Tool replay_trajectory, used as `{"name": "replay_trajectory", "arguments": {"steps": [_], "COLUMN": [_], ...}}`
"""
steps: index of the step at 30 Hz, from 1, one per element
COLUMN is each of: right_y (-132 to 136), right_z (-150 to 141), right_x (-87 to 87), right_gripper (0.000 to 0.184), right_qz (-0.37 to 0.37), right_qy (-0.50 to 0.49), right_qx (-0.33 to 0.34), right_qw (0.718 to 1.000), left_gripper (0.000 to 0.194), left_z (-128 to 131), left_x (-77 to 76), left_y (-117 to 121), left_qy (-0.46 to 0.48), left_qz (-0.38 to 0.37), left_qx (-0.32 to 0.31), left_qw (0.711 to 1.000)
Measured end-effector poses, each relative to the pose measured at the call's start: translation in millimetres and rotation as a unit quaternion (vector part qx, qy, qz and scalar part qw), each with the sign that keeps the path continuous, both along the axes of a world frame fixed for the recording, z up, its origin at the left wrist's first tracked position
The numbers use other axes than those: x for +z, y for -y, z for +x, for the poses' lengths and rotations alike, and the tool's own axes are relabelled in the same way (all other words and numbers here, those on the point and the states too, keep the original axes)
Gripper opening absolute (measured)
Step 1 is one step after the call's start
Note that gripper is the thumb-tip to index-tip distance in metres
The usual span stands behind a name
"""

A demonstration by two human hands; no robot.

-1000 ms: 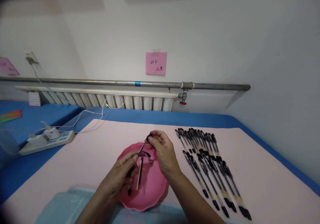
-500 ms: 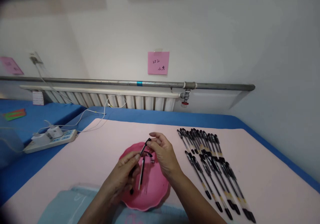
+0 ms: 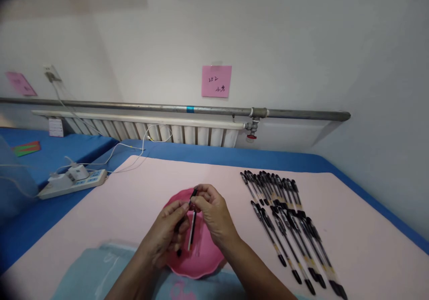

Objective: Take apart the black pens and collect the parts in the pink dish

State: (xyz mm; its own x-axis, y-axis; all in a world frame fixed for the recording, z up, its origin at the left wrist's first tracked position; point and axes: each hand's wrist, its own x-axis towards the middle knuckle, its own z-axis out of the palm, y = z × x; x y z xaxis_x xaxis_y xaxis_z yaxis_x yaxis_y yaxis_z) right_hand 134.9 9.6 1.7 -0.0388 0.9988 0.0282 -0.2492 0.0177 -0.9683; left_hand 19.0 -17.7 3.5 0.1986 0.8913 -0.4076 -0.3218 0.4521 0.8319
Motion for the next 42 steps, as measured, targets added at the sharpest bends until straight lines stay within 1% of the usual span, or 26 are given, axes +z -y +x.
{"name": "replay_trajectory", "arguments": {"steps": [5,8,10,12,13,15,17,19,21,23,24,26,28,30,31,32,34,36,38,42], "right_y": [1,0,-3,-7,-9,-12,-13,-11,-8,-6,-5,-5,-4,-4,-4,-3,-1,1,1,-5], "right_z": [-4,-3,4,15,21,33,39,39,35,30,28,25,23,22,21,20,19,18,20,26], "right_x": [-6.5,-4.2,0.5,5.5,7.4,8.5,5.8,0.8,-4.1,-6.7,-7.1,-6.8,-6.4,-7.1,-7.9,-9.0,-11.1,-11.8,-9.5,3.0], "right_gripper": [0.014,0.026,0.033,0.027,0.021,0.013,0.014,0.016,0.019,0.022,0.023,0.025,0.025,0.026,0.027,0.027,0.027,0.027,0.024,0.020], "right_qz": [0.019,0.039,0.056,0.074,0.084,0.106,0.129,0.148,0.159,0.163,0.164,0.167,0.172,0.178,0.180,0.181,0.179,0.175,0.169,0.156], "right_qy": [0.060,0.119,0.180,0.264,0.314,0.419,0.515,0.591,0.651,0.696,0.713,0.737,0.748,0.748,0.743,0.735,0.710,0.672,0.620,0.469], "right_qx": [0.007,0.017,0.012,0.001,-0.001,0.020,0.054,0.078,0.087,0.091,0.093,0.098,0.104,0.110,0.111,0.110,0.105,0.095,0.077,0.015], "right_qw": [0.998,0.992,0.982,0.962,0.946,0.902,0.846,0.789,0.737,0.693,0.675,0.648,0.632,0.630,0.635,0.644,0.672,0.714,0.763,0.869], "left_gripper": [0.031,0.032,0.032,0.035,0.037,0.043,0.044,0.042,0.040,0.038,0.037,0.035,0.035,0.038,0.040,0.040,0.039,0.037,0.034,0.030], "left_z": [0,-4,-9,-16,-20,-27,-33,-36,-37,-36,-35,-34,-33,-32,-32,-32,-32,-32,-31,-25], "left_x": [-3.6,-2.0,0.4,2.5,3.1,3.3,2.7,2.3,2.5,2.8,2.7,2.2,1.3,0.7,0.7,0.8,1.2,1.4,1.4,2.3], "left_y": [-2,-4,-6,-8,-9,-10,-12,-13,-14,-14,-14,-14,-14,-14,-14,-13,-13,-13,-13,-10], "left_qy": [-0.020,-0.009,-0.006,-0.008,-0.011,-0.018,-0.021,-0.014,-0.001,0.009,0.013,0.021,0.022,0.016,0.011,0.007,0.003,0.003,0.003,0.008], "left_qz": [0.010,0.024,0.041,0.053,0.057,0.067,0.080,0.082,0.072,0.061,0.058,0.056,0.062,0.069,0.071,0.071,0.072,0.072,0.068,0.055], "left_qx": [0.009,0.013,0.023,0.035,0.043,0.056,0.065,0.070,0.072,0.071,0.070,0.064,0.060,0.063,0.067,0.071,0.070,0.059,0.050,0.019], "left_qw": [1.000,1.000,0.999,0.998,0.997,0.996,0.994,0.994,0.995,0.996,0.996,0.996,0.996,0.996,0.995,0.995,0.995,0.996,0.996,0.998]}}
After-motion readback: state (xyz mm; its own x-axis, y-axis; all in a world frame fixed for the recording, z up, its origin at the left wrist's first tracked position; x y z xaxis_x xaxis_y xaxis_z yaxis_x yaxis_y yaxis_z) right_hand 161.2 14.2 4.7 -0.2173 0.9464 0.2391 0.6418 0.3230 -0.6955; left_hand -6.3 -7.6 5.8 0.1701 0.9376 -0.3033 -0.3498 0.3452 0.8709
